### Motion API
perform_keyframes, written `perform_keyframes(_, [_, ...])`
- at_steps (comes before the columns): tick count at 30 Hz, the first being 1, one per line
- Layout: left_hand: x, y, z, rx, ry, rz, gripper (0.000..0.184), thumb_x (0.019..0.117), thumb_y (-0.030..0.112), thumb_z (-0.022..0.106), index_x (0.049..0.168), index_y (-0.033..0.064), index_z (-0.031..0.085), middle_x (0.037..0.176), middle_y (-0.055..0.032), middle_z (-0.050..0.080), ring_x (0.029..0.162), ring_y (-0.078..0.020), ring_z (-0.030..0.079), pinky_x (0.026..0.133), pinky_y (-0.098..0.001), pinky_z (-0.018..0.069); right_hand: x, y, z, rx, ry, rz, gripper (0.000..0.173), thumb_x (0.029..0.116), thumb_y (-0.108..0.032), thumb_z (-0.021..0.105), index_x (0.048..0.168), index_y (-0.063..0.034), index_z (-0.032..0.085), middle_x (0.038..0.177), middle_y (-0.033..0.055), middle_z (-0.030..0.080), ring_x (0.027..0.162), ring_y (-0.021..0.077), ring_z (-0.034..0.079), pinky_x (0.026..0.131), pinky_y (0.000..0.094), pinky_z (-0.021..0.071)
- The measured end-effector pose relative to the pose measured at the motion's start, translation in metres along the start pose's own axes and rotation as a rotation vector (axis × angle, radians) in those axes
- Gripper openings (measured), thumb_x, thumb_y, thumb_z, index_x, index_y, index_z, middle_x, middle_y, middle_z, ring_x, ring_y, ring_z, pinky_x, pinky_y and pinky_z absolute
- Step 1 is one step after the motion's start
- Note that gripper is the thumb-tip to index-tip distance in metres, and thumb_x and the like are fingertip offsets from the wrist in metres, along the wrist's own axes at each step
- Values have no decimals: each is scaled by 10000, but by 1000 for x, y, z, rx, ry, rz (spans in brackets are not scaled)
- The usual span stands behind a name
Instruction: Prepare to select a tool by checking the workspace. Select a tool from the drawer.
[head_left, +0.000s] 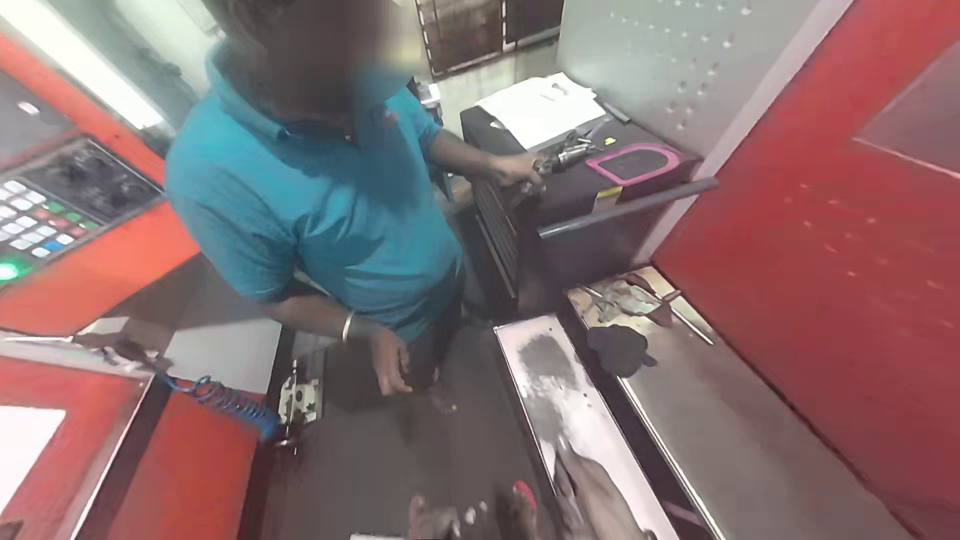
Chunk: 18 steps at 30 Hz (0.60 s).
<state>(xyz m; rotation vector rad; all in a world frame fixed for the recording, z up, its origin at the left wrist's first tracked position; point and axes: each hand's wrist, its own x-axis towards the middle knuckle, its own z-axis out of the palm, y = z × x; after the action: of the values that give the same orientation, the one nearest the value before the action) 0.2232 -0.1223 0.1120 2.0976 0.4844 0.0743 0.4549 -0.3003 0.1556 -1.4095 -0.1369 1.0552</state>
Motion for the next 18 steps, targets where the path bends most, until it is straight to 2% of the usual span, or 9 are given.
perform_keyframes(3, [-5,14,-24,-31,67,-64,213,821,157,796,887,-2,671,792,-103,676,749,-206,667,735,-424,571,4,-32,17,56,-118,30,596,1117,-440,142,1017,-89,614,639,-27,597,521,78,575,513,256,532])
perform_keyframes(6, [9,18,-50,-69,168,-98,350,825,378,830,830,84,642,691,49,584,610,-37,536,590,-238,486,18,-38,22,226,-220,-60,789,1060,-583,30,1308,-39,546,938,78,718,789,185,714,739,364,622])
perform_keyframes(8, [22,19,-67,-124,229,-18,359,831,420,821,861,101,658,677,97,568,577,14,499,551,-185,452,12,-23,34,257,-186,-166,597,1098,-422,172,1347,-18,535,1077,112,732,930,196,721,832,368,611])
perform_keyframes(10, [32,26,-78,-232,236,60,316,843,369,831,871,114,646,674,104,567,569,18,496,534,-173,441,-4,9,55,138,-192,-234,434,1037,-265,493,1387,-10,526,1257,77,696,1126,157,675,972,346,571])
perform_keyframes(12, [38,32,-83,-349,208,119,272,856,286,830,874,98,635,675,86,565,569,-3,502,533,-183,449,-15,28,91,-104,-289,-382,633,991,-293,632,1511,10,435,1482,87,565,1321,170,576,1110,360,501])
perform_keyframes(14, [38,38,-88,-399,147,148,251,867,253,811,893,65,645,689,68,570,586,-16,524,555,-197,477,-28,24,137,-193,-208,-556,602,1054,-340,549,1499,48,432,1521,123,519,1376,171,525,1159,342,454])
perform_keyframes(15, [38,40,-92,-412,108,167,238,876,241,792,893,61,638,701,57,567,600,-26,530,570,-206,485,-28,20,156,-140,-109,-652,519,1088,-330,476,1428,61,512,1467,141,570,1356,193,546,1152,360,456])
perform_keyframes(16, [37,42,-96,-430,69,186,234,890,245,782,907,56,645,718,44,580,615,-35,541,587,-215,496,-27,18,170,-61,-2,-736,470,1109,-342,422,1292,49,607,1377,151,642,1327,230,580,1149,399,461])
perform_keyframes(18, [37,42,-112,-418,10,245,235,936,257,728,994,42,651,796,20,597,678,-46,561,643,-221,515,-26,13,186,82,177,-845,427,1108,-412,391,1058,-80,654,1097,78,754,1128,217,698,1072,439,529])
